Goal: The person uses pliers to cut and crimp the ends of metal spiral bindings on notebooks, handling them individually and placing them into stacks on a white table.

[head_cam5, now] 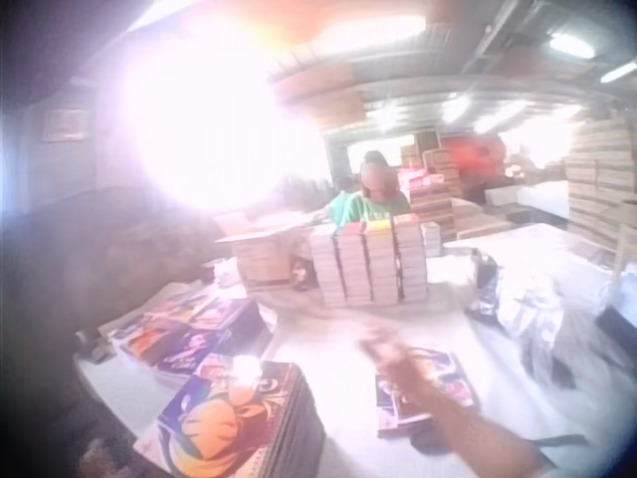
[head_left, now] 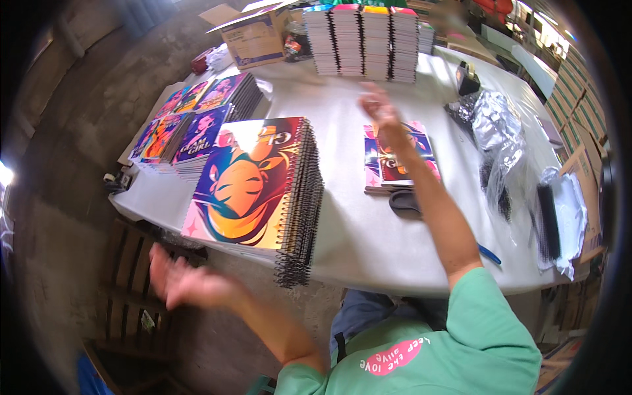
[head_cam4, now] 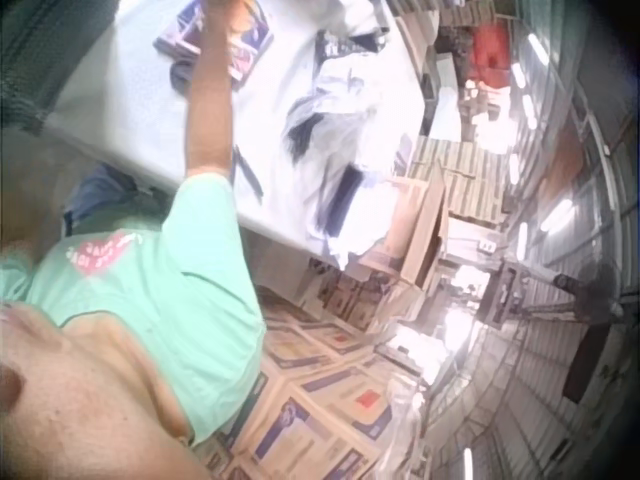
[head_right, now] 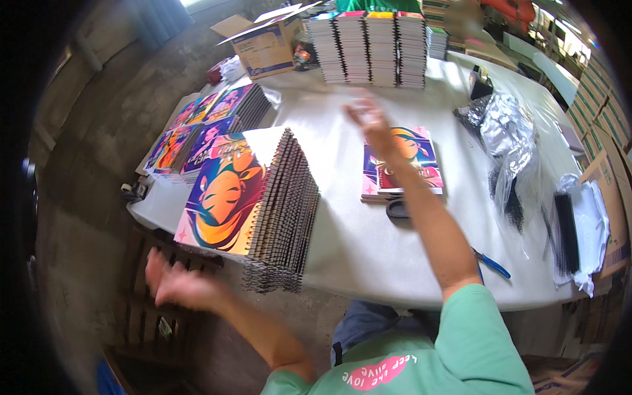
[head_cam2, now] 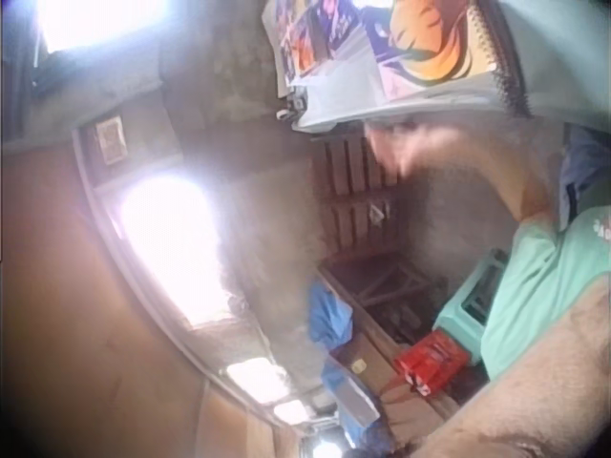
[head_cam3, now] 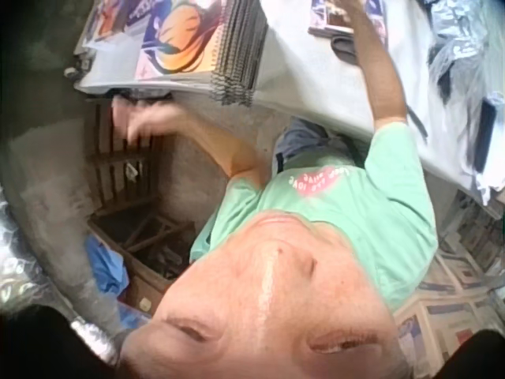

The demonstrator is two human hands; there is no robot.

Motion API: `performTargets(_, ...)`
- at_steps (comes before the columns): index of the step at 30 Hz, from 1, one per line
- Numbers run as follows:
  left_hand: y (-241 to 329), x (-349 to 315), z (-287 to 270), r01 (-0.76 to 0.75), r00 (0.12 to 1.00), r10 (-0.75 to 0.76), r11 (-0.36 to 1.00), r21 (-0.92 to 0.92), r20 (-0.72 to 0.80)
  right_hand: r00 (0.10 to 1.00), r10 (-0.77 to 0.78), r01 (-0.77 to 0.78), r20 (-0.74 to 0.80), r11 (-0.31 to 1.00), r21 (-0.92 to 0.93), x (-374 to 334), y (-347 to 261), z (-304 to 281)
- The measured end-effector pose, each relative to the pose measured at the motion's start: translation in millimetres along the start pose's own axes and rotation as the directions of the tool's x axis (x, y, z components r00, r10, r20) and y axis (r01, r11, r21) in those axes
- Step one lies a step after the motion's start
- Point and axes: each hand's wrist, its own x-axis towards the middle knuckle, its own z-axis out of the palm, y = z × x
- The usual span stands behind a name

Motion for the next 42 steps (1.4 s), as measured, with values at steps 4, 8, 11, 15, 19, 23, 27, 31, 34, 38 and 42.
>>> performTargets(4, 99.5, -69.3, -20.8, -0.273, 0.961, 0.229, 0.691, -0.670, -0.156, 0.836, 0.268, -0.544, -0.478, 0.514, -0.663, -18.4, 99.5, -151.4)
performTargets(8, 101.0, -145.2, 42.6, 0.044, 0.701, 0.397, 0.805, -0.592, 0.592, 0.763, 0.589, -0.646, -0.265, 0.707, -0.289, -35.8, 116.3, -152.3)
performTargets(11, 88.9, -168.1, 75.7, 0.721, 0.514, -0.234, 0.638, -0.269, 0.825, 0.867, 0.346, -0.496, -0.358, 0.658, -0.567, -31.1, 99.1, -152.8)
performTargets(15, 68.0, -180.2, 85.7, 0.868, 0.404, -0.494, 0.474, -0.151, 0.770, 0.927, 0.236, -0.193, -0.292, 0.967, 0.167, -51.4, 26.3, -147.7)
performTargets(19, 71.8, -204.8, 83.0, 0.960, 0.272, -0.503, 0.199, -0.196, 0.820, 0.900, 0.311, -0.114, -0.305, 0.844, 0.524, -136.8, -50.2, -76.4)
performTargets(23, 55.6, -186.9, 63.6, 0.845, 0.428, -0.378, 0.489, -0.215, 0.821, 0.949, 0.197, 0.013, -0.246, 0.756, 0.655, -192.0, -82.2, -101.4)
performTargets(27, 30.6, -164.4, 26.6, 0.760, 0.226, -0.166, 0.647, -0.067, 0.960, 0.984, 0.125, -0.115, 0.130, 0.990, -0.080, -215.1, -74.4, -174.2)
performTargets(31, 25.4, -195.6, 15.1, 0.735, 0.162, -0.129, 0.677, -0.032, 0.978, 0.915, 0.339, -0.321, 0.221, 0.940, -0.116, -241.7, -50.1, -135.1)
performTargets(34, 27.0, -205.5, 11.9, 0.726, 0.209, -0.177, 0.687, -0.031, 0.962, 0.922, 0.377, -0.375, 0.084, 0.926, -0.046, -243.8, -53.1, -134.7)
performTargets(38, 37.9, -213.8, 11.4, 0.762, 0.217, -0.351, 0.644, 0.067, 0.911, 0.874, 0.483, -0.476, -0.045, 0.872, 0.113, -248.9, -31.7, -131.1)
performTargets(42, 101.9, -200.9, 44.0, -0.081, 0.766, 0.179, 0.980, -0.182, 0.618, 0.911, 0.394, -0.401, -0.117, 0.915, -0.042, -252.3, -32.4, -134.0)
